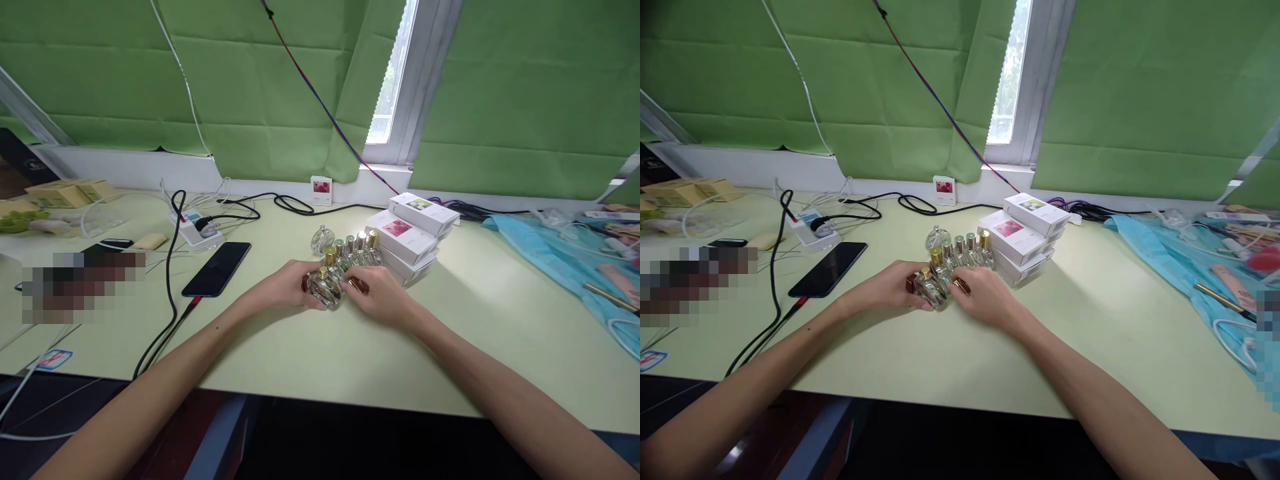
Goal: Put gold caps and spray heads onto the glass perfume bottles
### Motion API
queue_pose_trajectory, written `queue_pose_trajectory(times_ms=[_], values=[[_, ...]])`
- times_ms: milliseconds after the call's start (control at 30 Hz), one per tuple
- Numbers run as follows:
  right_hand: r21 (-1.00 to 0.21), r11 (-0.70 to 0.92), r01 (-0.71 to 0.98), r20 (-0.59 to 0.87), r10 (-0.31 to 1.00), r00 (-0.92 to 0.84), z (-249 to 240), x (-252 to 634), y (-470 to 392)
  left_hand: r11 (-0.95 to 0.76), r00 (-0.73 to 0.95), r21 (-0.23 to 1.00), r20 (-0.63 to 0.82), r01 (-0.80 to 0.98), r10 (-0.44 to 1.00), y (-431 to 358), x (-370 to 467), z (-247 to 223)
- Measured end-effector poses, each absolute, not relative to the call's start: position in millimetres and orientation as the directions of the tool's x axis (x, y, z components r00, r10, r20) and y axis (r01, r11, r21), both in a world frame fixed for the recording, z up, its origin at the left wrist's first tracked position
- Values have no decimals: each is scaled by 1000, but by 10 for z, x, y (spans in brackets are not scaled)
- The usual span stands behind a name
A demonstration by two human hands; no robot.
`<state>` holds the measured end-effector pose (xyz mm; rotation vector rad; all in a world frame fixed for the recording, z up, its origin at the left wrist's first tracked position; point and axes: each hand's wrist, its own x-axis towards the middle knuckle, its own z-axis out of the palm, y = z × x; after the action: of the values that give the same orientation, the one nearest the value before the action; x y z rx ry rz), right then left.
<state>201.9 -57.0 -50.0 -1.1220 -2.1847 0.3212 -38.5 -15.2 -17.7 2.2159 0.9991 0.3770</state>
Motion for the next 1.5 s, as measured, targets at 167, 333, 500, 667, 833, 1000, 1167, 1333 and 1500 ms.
queue_pose_trajectory(times_ms=[167, 333, 500, 667, 833, 1000, 1167, 1333, 1500], values=[[-486, 601, 635, 435, 796, -421, -497, 2017, -569, -488, 668, 678, -6, 550, 744, -140, -395, -196], [-485, 600, 636, 432, 797, -422, -494, 2015, -571, -488, 665, 675, -5, 554, 747, -140, -394, -197], [-488, 597, 637, 429, 799, -421, -488, 2015, -581, -487, 672, 685, -5, 542, 741, -151, -387, -181], [-494, 599, 631, 432, 798, -420, -491, 2017, -576, -493, 672, 681, 1, 542, 740, -155, -383, -178], [-498, 591, 635, 424, 804, -416, -485, 2014, -576, -502, 678, 678, 6, 537, 735, -145, -390, -195], [-497, 590, 636, 418, 805, -421, -473, 2006, -583, -502, 681, 677, 1, 539, 733, -148, -388, -184], [-491, 592, 638, 423, 803, -419, -469, 2003, -583, -507, 679, 669, 4, 544, 734, -154, -382, -173], [-500, 582, 641, 406, 811, -420, -472, 2008, -578, -510, 679, 662, 3, 549, 734, -149, -386, -184], [-491, 586, 644, 412, 808, -421, -477, 2009, -575, -511, 681, 662, 3, 548, 733, -149, -384, -185]])
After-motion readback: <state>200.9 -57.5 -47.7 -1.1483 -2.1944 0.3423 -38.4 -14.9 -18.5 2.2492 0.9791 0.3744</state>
